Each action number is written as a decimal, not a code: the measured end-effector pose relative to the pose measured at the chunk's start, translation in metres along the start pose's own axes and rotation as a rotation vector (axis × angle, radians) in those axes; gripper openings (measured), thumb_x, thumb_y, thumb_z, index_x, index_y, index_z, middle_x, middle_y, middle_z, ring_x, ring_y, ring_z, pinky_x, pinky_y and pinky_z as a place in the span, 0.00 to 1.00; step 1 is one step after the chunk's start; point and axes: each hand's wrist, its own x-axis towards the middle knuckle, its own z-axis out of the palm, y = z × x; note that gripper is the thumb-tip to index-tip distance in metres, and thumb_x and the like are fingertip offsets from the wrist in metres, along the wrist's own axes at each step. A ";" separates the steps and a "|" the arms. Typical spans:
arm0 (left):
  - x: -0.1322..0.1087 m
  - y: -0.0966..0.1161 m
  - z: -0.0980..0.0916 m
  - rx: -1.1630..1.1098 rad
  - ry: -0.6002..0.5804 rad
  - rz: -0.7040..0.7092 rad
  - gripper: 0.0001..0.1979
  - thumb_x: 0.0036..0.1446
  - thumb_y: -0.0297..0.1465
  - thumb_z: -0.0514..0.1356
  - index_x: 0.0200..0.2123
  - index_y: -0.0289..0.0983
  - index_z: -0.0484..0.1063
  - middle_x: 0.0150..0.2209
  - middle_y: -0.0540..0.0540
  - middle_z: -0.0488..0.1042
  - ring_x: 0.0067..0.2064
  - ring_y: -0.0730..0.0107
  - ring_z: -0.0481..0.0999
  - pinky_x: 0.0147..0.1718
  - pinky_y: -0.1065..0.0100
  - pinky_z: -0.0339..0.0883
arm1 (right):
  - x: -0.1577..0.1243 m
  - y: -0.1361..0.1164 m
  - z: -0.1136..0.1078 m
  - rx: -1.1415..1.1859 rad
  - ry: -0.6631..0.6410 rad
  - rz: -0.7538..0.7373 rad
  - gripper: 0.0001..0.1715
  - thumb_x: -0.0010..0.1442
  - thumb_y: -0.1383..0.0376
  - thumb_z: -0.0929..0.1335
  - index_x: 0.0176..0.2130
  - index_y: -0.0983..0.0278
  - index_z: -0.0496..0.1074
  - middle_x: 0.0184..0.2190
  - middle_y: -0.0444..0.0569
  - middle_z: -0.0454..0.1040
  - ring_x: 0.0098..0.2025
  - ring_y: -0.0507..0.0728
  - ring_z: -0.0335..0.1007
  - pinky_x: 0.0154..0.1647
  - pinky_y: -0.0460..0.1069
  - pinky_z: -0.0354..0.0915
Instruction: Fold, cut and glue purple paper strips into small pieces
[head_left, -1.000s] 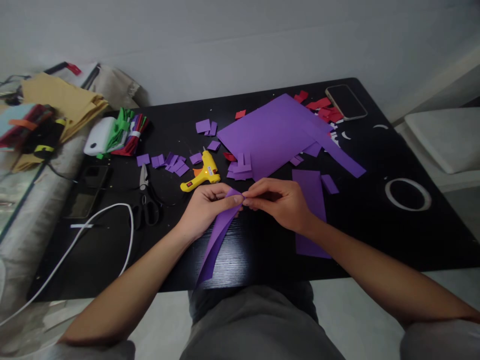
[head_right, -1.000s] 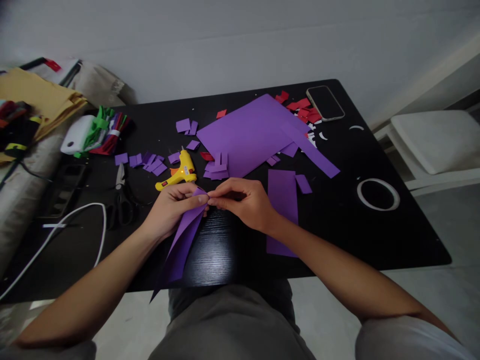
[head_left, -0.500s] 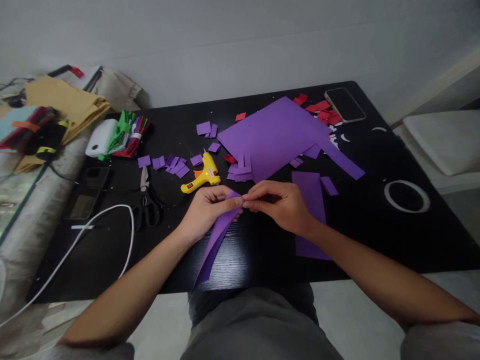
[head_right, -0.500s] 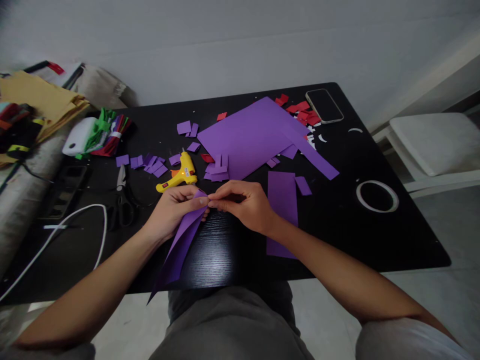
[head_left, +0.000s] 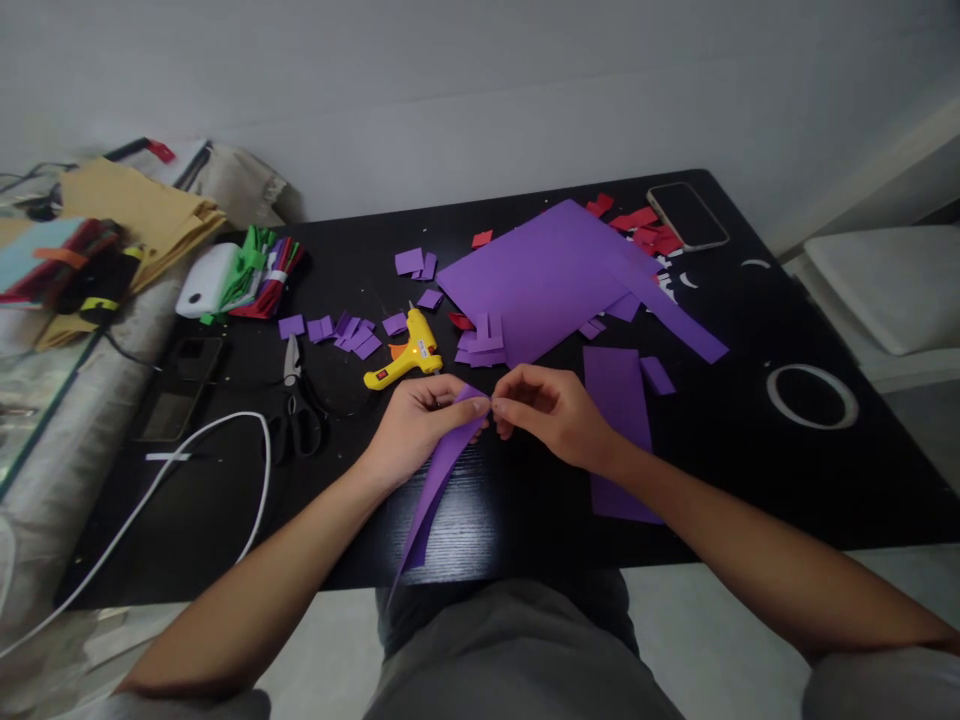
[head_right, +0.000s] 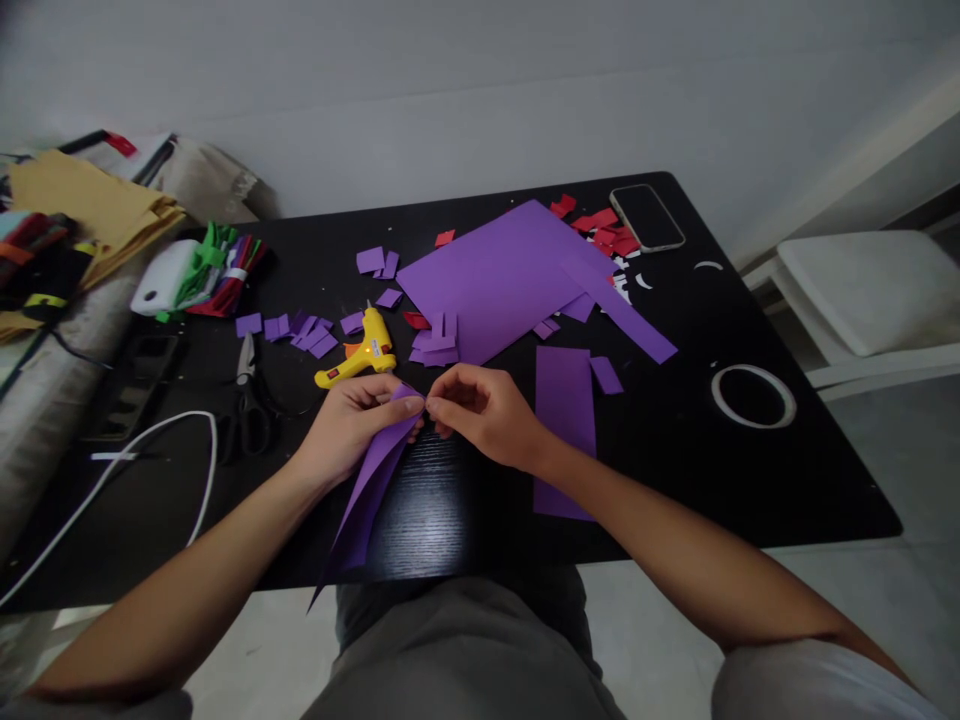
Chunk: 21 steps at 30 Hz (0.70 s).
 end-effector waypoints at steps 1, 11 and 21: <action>0.000 0.000 0.000 0.001 -0.011 -0.002 0.10 0.56 0.35 0.73 0.30 0.35 0.80 0.27 0.48 0.81 0.28 0.75 0.77 0.31 0.74 0.69 | 0.000 0.001 0.000 0.001 -0.003 0.005 0.10 0.60 0.61 0.75 0.34 0.65 0.75 0.24 0.42 0.77 0.25 0.51 0.74 0.31 0.47 0.73; 0.004 0.002 -0.004 0.191 0.158 0.165 0.14 0.57 0.41 0.70 0.28 0.36 0.82 0.24 0.51 0.73 0.26 0.75 0.65 0.25 0.72 0.58 | 0.005 -0.001 -0.003 0.049 0.015 0.098 0.09 0.56 0.62 0.75 0.31 0.65 0.75 0.22 0.41 0.76 0.22 0.51 0.74 0.26 0.47 0.73; 0.004 0.002 -0.005 0.169 0.142 0.102 0.15 0.56 0.43 0.71 0.29 0.35 0.81 0.23 0.51 0.71 0.25 0.77 0.63 0.24 0.73 0.54 | 0.005 -0.001 -0.005 0.061 0.050 0.109 0.08 0.57 0.63 0.74 0.30 0.65 0.74 0.22 0.41 0.76 0.22 0.50 0.74 0.26 0.47 0.72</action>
